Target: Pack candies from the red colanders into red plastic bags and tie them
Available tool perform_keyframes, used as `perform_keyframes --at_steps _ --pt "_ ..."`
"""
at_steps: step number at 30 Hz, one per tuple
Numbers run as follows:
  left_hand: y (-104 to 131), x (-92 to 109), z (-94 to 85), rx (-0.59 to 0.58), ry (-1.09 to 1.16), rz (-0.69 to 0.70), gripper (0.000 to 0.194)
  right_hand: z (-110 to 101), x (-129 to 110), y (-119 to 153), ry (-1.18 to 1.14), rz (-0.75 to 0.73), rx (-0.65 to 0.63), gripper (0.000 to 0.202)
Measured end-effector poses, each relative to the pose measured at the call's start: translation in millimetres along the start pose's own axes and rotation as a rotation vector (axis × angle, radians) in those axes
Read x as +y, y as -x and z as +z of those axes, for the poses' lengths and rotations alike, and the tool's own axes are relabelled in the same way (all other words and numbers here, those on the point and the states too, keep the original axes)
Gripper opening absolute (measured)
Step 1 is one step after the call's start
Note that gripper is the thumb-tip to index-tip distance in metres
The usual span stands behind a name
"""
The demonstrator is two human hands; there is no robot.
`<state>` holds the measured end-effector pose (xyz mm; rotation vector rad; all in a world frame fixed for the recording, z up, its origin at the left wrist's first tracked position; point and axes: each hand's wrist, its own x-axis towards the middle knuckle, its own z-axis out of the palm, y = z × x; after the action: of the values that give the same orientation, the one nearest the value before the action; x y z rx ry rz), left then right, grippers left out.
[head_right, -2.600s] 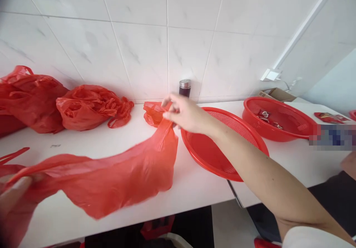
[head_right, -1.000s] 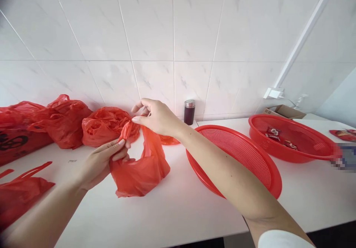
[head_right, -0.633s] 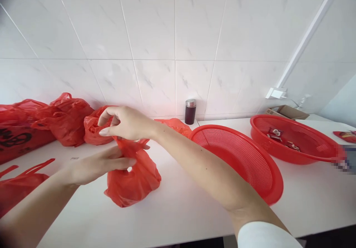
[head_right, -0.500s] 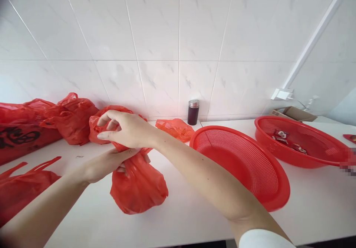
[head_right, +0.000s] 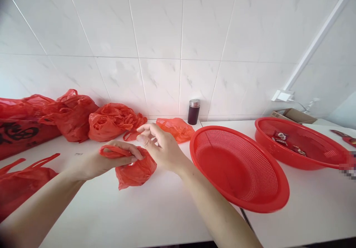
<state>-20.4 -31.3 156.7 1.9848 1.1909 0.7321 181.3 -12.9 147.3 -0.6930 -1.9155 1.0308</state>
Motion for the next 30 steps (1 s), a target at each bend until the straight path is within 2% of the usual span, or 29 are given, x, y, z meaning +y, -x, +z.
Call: perform_keyframes --at_steps 3,6,10,12,14,16,20,21,23,26,27,28,30 --pt "-3.9 -2.9 8.6 0.031 -0.151 -0.025 0.017 11.4 30.0 -14.4 -0.064 0.079 -0.020 0.034" --pt "-7.5 -12.7 17.8 0.289 -0.372 0.045 0.018 23.9 50.4 -19.4 -0.218 0.139 0.004 0.034" --pt "-9.4 -24.2 27.7 0.519 -0.460 0.262 0.023 26.2 55.5 -13.3 -0.618 0.210 -0.129 0.027" --pt "-9.2 -27.6 31.7 0.581 -0.452 0.299 0.026 22.7 53.5 -9.8 -0.709 0.295 -0.181 0.022" --pt "-8.1 -30.3 36.0 0.586 -0.438 0.283 0.026 20.5 51.3 -8.3 -0.702 0.341 -0.174 0.014" --pt "-6.1 -32.7 40.8 0.552 -0.415 0.263 0.025 21.1 49.8 -9.0 -0.694 0.341 -0.082 0.013" --pt "0.0 -37.4 47.6 0.533 -0.366 0.228 0.029 25.8 50.3 -13.3 -0.657 0.240 0.288 0.022" --pt "1.4 -38.4 47.9 0.553 -0.365 0.204 0.030 26.6 51.3 -13.9 -0.629 0.225 0.337 0.023" --pt "3.4 -40.2 47.2 0.605 -0.366 0.150 0.030 27.9 54.1 -13.4 -0.588 0.242 0.310 0.027" --pt "3.9 -43.0 45.1 0.620 -0.343 0.100 0.032 32.1 58.7 -9.9 -0.516 0.274 0.088 0.033" --pt "3.4 -44.4 45.0 0.594 -0.327 0.095 0.032 34.5 59.9 -8.7 -0.468 0.261 0.062 0.034" --pt "2.9 -46.0 45.5 0.554 -0.313 0.090 0.034 37.2 61.2 -8.0 -0.417 0.239 0.080 0.036" --pt "2.3 -50.0 48.3 0.460 -0.285 0.067 0.039 42.7 64.8 -8.4 -0.352 0.196 0.194 0.041"
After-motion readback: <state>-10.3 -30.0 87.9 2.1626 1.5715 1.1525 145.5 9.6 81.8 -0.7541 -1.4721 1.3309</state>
